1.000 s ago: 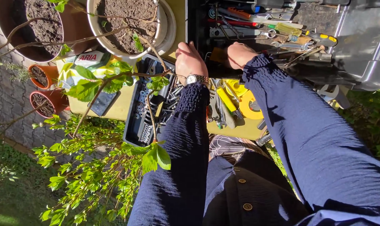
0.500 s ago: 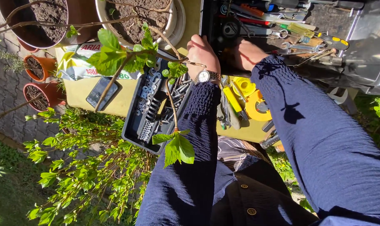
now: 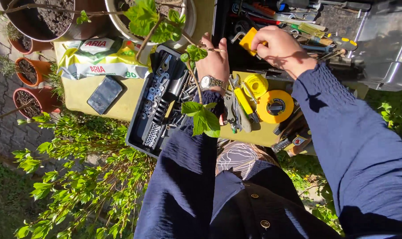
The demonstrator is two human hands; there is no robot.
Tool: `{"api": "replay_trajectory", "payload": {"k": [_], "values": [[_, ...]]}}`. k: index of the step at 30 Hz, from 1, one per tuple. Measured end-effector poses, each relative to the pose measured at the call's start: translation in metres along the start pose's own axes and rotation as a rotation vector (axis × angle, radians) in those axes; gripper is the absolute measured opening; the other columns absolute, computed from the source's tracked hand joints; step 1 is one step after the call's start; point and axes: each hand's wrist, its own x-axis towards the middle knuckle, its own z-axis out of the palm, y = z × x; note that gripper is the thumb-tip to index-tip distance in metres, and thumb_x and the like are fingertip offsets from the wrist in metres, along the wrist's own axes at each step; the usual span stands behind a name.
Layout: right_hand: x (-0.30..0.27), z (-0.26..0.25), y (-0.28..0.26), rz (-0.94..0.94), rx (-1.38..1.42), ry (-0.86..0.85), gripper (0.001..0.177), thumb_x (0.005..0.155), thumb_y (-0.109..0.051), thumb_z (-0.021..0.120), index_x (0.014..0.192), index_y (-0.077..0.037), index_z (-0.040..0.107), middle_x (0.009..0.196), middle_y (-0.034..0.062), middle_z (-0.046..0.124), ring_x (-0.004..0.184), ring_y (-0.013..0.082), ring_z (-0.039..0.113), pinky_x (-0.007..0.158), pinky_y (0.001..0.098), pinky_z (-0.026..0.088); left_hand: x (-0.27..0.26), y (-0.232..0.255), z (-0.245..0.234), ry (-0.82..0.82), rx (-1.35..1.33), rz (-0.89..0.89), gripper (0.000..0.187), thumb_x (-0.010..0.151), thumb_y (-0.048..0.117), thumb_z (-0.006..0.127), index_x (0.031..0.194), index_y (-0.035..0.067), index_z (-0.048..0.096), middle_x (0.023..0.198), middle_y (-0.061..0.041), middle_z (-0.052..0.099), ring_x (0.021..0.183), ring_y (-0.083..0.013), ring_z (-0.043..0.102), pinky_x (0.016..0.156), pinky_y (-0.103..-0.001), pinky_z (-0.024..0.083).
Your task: Organizing and sorting various hand tools within a toolbox and on a nearby table outdoors.
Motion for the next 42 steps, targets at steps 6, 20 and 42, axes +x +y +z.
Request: {"api": "replay_trajectory", "payload": {"k": [6, 20, 42], "values": [[-0.093, -0.042, -0.048, 0.218, 0.355, 0.011, 0.007, 0.107, -0.019, 0.060, 0.112, -0.016, 0.063, 0.125, 0.0167, 0.063, 0.126, 0.0429, 0.056, 0.108, 0.0582, 0.041, -0.089, 0.004, -0.010, 0.504, -0.322, 0.492, 0.053, 0.106, 0.049, 0.049, 0.139, 0.008, 0.055, 0.114, -0.019, 0.065, 0.113, -0.0325, 0.064, 0.099, -0.042, 0.052], [-0.248, -0.061, -0.194, 0.240, 0.997, 0.173, 0.039, 0.094, 0.003, 0.061, 0.130, -0.009, 0.051, 0.135, 0.0218, 0.057, 0.132, 0.0411, 0.056, 0.109, 0.0606, 0.045, -0.215, -0.017, -0.094, -0.441, -0.407, 0.527, 0.034, 0.104, 0.052, 0.056, 0.092, 0.024, 0.072, 0.050, 0.004, 0.067, 0.058, -0.0108, 0.074, 0.067, -0.025, 0.058], [-0.288, -0.074, -0.316, 0.017, -0.067, 0.191, 0.059, 0.096, -0.038, 0.067, 0.142, -0.002, 0.057, 0.131, 0.0281, 0.061, 0.122, 0.0443, 0.062, 0.100, 0.0532, 0.052, -0.327, -0.011, -0.205, -0.341, -0.256, 0.420, 0.070, 0.095, 0.069, 0.039, 0.114, 0.008, 0.067, 0.059, -0.003, 0.071, 0.063, -0.0208, 0.076, 0.077, -0.038, 0.061]]}}
